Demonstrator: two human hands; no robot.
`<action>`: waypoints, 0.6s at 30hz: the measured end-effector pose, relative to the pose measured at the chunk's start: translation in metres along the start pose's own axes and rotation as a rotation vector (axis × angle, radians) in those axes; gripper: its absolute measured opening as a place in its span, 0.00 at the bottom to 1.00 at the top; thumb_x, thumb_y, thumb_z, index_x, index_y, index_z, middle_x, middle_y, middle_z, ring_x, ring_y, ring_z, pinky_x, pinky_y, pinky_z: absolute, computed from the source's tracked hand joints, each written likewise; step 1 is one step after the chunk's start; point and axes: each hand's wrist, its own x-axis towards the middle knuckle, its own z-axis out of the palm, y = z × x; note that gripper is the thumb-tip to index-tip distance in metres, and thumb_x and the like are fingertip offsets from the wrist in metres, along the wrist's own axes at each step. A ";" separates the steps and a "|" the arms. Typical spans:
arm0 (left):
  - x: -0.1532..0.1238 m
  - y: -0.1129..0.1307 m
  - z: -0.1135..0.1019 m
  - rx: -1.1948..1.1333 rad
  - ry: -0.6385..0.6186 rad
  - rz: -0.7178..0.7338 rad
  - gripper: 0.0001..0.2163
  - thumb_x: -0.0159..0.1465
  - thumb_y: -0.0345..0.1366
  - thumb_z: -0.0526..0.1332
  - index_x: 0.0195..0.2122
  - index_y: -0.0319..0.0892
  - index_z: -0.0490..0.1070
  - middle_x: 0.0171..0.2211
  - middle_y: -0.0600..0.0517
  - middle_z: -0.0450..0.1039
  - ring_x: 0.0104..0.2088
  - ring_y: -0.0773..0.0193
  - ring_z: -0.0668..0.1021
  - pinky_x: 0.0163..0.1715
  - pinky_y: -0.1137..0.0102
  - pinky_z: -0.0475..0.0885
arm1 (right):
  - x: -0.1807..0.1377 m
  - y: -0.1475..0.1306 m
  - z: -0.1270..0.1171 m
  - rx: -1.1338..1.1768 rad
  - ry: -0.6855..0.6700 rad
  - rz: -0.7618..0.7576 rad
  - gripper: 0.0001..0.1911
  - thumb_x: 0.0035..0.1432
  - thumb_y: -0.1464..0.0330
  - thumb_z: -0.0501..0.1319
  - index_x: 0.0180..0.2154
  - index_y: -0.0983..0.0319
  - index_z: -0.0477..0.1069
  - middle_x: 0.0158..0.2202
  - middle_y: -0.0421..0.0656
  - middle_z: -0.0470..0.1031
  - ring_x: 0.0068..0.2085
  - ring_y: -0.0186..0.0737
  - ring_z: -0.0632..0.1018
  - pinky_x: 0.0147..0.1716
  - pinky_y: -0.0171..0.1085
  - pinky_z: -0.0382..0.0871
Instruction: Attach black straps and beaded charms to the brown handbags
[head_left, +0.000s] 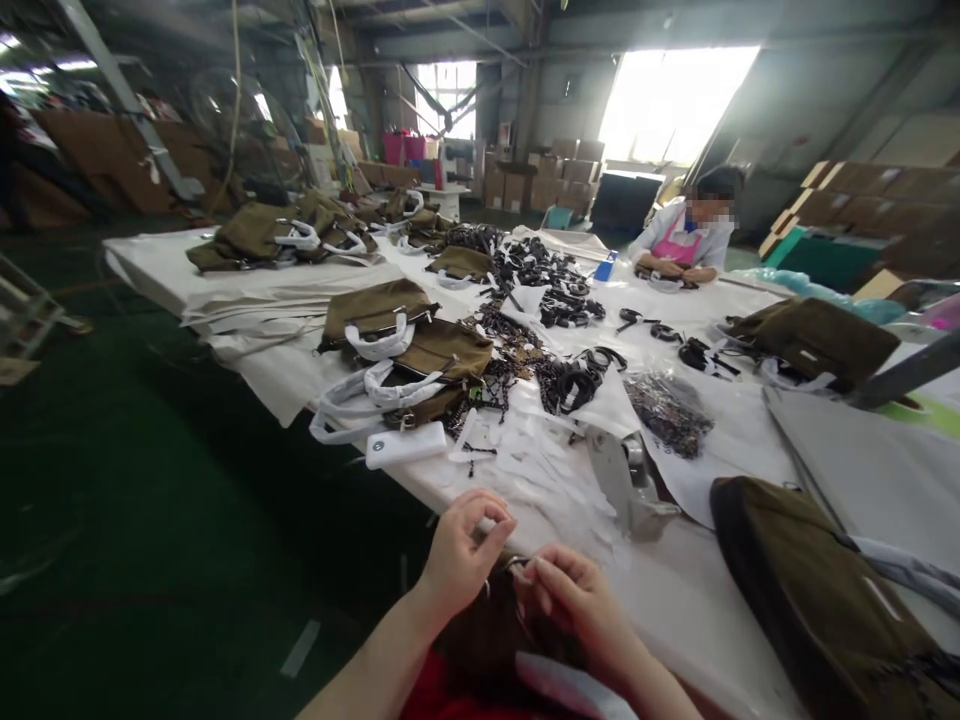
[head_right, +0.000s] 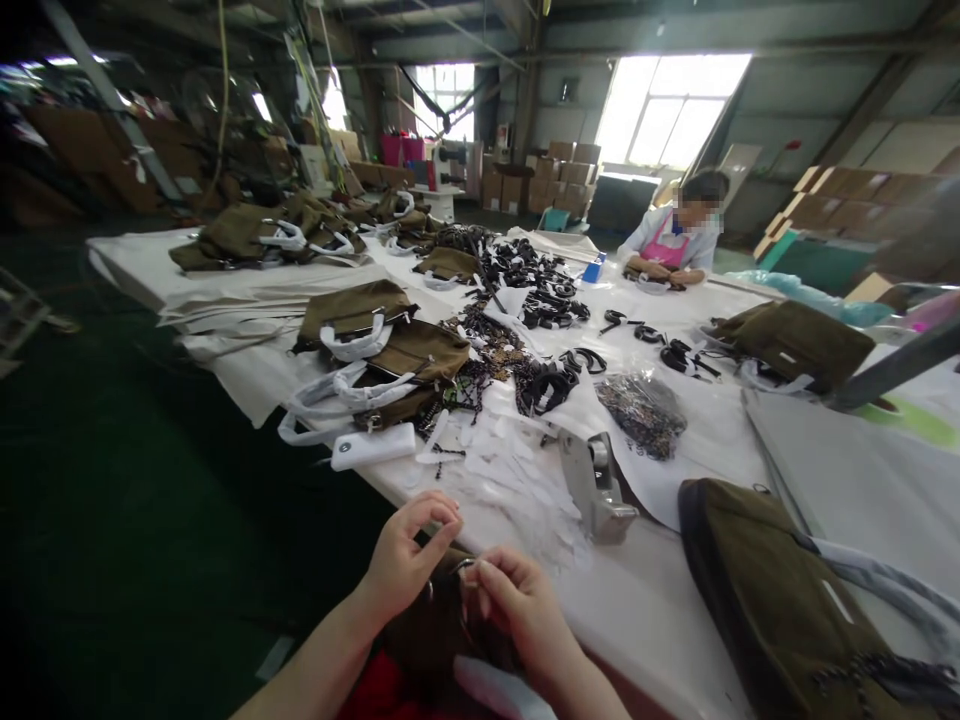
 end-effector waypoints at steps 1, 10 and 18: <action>0.003 -0.004 0.001 -0.003 -0.022 -0.014 0.09 0.67 0.38 0.60 0.29 0.43 0.72 0.35 0.50 0.77 0.40 0.61 0.79 0.44 0.68 0.72 | 0.000 0.001 -0.001 0.011 0.019 0.003 0.25 0.52 0.48 0.69 0.30 0.64 0.72 0.15 0.33 0.61 0.17 0.25 0.58 0.18 0.29 0.47; 0.085 -0.056 0.000 0.258 0.015 -0.095 0.15 0.67 0.45 0.54 0.38 0.41 0.75 0.36 0.45 0.79 0.38 0.57 0.80 0.39 0.67 0.75 | -0.003 0.019 -0.007 0.054 0.049 -0.025 0.28 0.48 0.44 0.69 0.30 0.62 0.68 0.13 0.32 0.62 0.17 0.28 0.61 0.19 0.30 0.48; 0.184 -0.070 0.051 0.507 -0.206 -0.023 0.10 0.67 0.37 0.57 0.36 0.39 0.76 0.37 0.45 0.79 0.40 0.57 0.80 0.44 0.64 0.74 | -0.002 0.023 -0.013 0.053 0.035 -0.055 0.31 0.46 0.39 0.66 0.27 0.61 0.66 0.12 0.31 0.59 0.15 0.27 0.58 0.20 0.31 0.54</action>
